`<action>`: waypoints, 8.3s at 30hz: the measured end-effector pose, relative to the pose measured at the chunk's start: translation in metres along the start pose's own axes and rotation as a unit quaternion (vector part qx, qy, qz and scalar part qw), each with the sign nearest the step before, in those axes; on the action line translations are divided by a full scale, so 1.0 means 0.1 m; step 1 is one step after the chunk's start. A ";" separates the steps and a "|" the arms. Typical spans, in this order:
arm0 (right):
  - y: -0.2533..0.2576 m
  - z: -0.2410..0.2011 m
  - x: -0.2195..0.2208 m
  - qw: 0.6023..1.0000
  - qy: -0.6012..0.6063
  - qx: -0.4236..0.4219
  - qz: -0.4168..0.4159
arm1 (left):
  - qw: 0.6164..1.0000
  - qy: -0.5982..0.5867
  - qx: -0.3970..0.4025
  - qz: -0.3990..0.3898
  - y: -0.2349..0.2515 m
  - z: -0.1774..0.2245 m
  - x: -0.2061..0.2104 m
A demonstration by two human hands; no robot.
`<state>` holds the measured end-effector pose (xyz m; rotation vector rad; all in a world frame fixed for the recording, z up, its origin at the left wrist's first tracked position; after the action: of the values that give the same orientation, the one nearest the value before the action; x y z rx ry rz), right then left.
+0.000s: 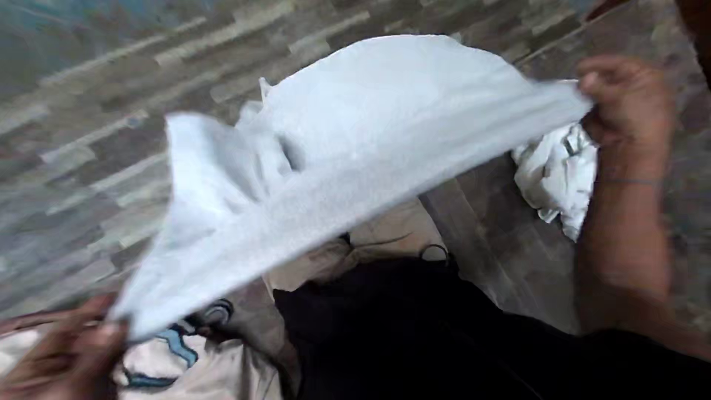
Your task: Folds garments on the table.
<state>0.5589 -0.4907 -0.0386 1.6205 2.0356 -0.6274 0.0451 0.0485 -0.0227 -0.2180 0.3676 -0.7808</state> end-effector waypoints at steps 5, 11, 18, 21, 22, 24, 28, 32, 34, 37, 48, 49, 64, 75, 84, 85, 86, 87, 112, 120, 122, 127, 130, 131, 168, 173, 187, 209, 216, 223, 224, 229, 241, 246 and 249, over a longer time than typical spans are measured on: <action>-0.52 1.34 0.63 0.987 -0.030 0.139 -0.071 | 0.988 -0.042 -0.140 0.057 -0.30 -1.35 0.35; -0.58 1.42 0.60 0.989 0.016 0.124 -0.080 | 0.998 -0.008 -0.060 0.007 -0.15 -1.30 0.23; -0.69 1.57 0.75 0.978 -0.099 0.128 -0.133 | 0.989 0.054 -0.133 -0.032 -0.01 -1.55 0.32; -0.69 1.00 0.62 0.959 -0.247 0.085 -0.106 | 0.976 0.201 -0.063 -0.044 0.03 -1.20 0.30; -0.65 0.82 0.65 0.962 -0.257 0.050 -0.083 | 0.970 0.238 -0.001 -0.036 0.07 -0.97 0.41; -0.51 0.57 0.90 0.965 -0.252 -0.023 -0.073 | 0.948 0.273 0.161 -0.020 0.15 -0.52 0.82; 0.00 0.58 1.52 0.956 -0.290 -0.038 -0.016 | 0.870 0.339 0.350 -0.073 0.31 -0.20 1.87; 0.32 0.72 1.52 0.960 -0.276 0.017 0.040 | 0.818 0.419 0.369 -0.137 0.42 -0.64 2.36; 0.35 0.71 1.45 0.963 -0.268 0.026 0.027 | 0.818 0.434 0.342 -0.160 0.46 -0.84 2.36; 0.44 0.43 1.45 0.948 -0.318 0.021 -0.009 | 0.839 0.401 0.330 -0.161 0.51 -0.72 2.25; -0.73 -1.96 4.17 0.798 -0.243 -0.306 -0.459 | 0.919 0.330 0.081 -0.200 2.02 -0.27 1.46; -0.76 -1.94 4.32 0.782 -0.269 -0.306 -0.472 | 0.920 0.326 0.077 -0.205 2.06 -0.27 1.42; -1.60 -2.11 3.63 0.790 -0.036 -0.437 -0.430 | 0.931 0.189 0.264 -0.164 0.68 0.01 0.87; -1.62 -1.48 3.45 0.779 0.014 -0.473 -0.411 | 0.976 0.209 0.036 -0.057 0.49 -0.61 0.82; -1.38 -1.27 3.77 0.803 -0.195 -0.304 -0.474 | 0.989 0.141 -0.031 0.043 0.85 -0.84 0.90; -1.37 -1.29 3.75 0.799 -0.194 -0.306 -0.480 | 0.987 0.152 -0.029 0.052 0.88 -0.82 0.87; -1.35 -1.33 3.74 0.793 -0.194 -0.307 -0.490 | 0.981 0.182 -0.037 0.051 0.90 -0.80 0.86; -1.34 -1.36 3.71 0.782 -0.195 -0.308 -0.505 | 0.972 0.225 -0.049 0.042 0.93 -0.81 0.86; 1.15 0.20 4.06 0.724 -0.368 0.096 -0.576 | 0.896 0.114 -0.341 -0.261 3.45 -1.53 1.76; 1.37 0.15 3.93 0.749 -0.302 0.068 -0.585 | 0.965 -0.170 -0.197 -0.029 3.97 -1.28 1.22; 1.55 0.04 3.74 0.762 -0.281 0.043 -0.582 | 0.963 -0.208 -0.167 -0.046 3.95 -1.10 1.14; 2.06 -0.25 3.00 0.749 -0.414 -0.032 -0.516 | 0.966 -0.220 -0.135 -0.032 3.86 -0.77 0.96; 2.23 -0.35 2.43 0.785 -0.443 -0.052 -0.430 | 0.971 -0.215 -0.087 -0.058 3.76 -0.57 0.82; 2.23 -0.36 2.23 0.811 -0.428 -0.061 -0.394 | 0.972 -0.212 -0.080 -0.059 3.64 -0.44 0.81; -1.56 -1.28 3.90 0.894 0.076 -0.062 -0.436 | 0.998 -0.001 -0.060 0.014 1.15 -0.82 0.84; -1.32 -1.39 3.47 0.899 -0.023 -0.185 -0.396 | 0.958 0.233 0.146 0.079 0.99 -0.38 1.11; 0.52 0.56 1.64 0.950 -0.301 -0.051 -0.062 | 0.867 0.415 0.226 -0.156 1.33 -0.06 2.34; -0.49 1.31 1.13 0.953 -0.288 0.071 0.068 | 0.784 0.413 0.347 -0.308 0.85 0.18 3.84; -0.56 1.16 1.23 0.958 -0.246 0.143 0.028 | 0.706 0.463 0.323 -0.428 0.49 -0.08 4.38; -0.54 1.03 1.41 0.960 -0.188 0.198 -0.070 | 0.697 0.457 0.257 -0.490 0.22 -0.12 4.61; -0.54 1.01 1.39 0.961 -0.179 0.197 -0.078 | 0.694 0.457 0.262 -0.491 0.20 -0.13 4.63; -0.61 0.96 1.36 0.960 -0.065 0.226 -0.151 | 0.700 0.432 0.264 -0.503 0.14 -0.18 4.65; -1.14 -1.04 1.67 0.961 -0.111 -0.041 -0.251 | 0.923 -0.231 -0.039 -0.305 0.52 0.05 3.27; -1.59 -1.37 2.82 0.875 -0.145 -0.070 -0.457 | 0.899 -0.312 -0.191 -0.241 0.73 -0.41 2.84; -1.65 -1.30 3.05 0.851 -0.081 -0.035 -0.517 | 0.911 -0.308 -0.179 -0.209 0.74 -0.60 2.90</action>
<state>0.3271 -0.2112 -0.1107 0.2626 2.6420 -0.9580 0.2580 -0.1125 -0.1720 -0.8878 -0.1523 -1.0116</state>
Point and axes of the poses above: each hand's wrist, its own y-axis towards the middle knuckle, its own x-axis out of the palm, z = x × y, the point moved 7 cm from there along y, towards the middle knuckle, and after that the axes turned 10 degrees about -y, right-handed, at the moved point
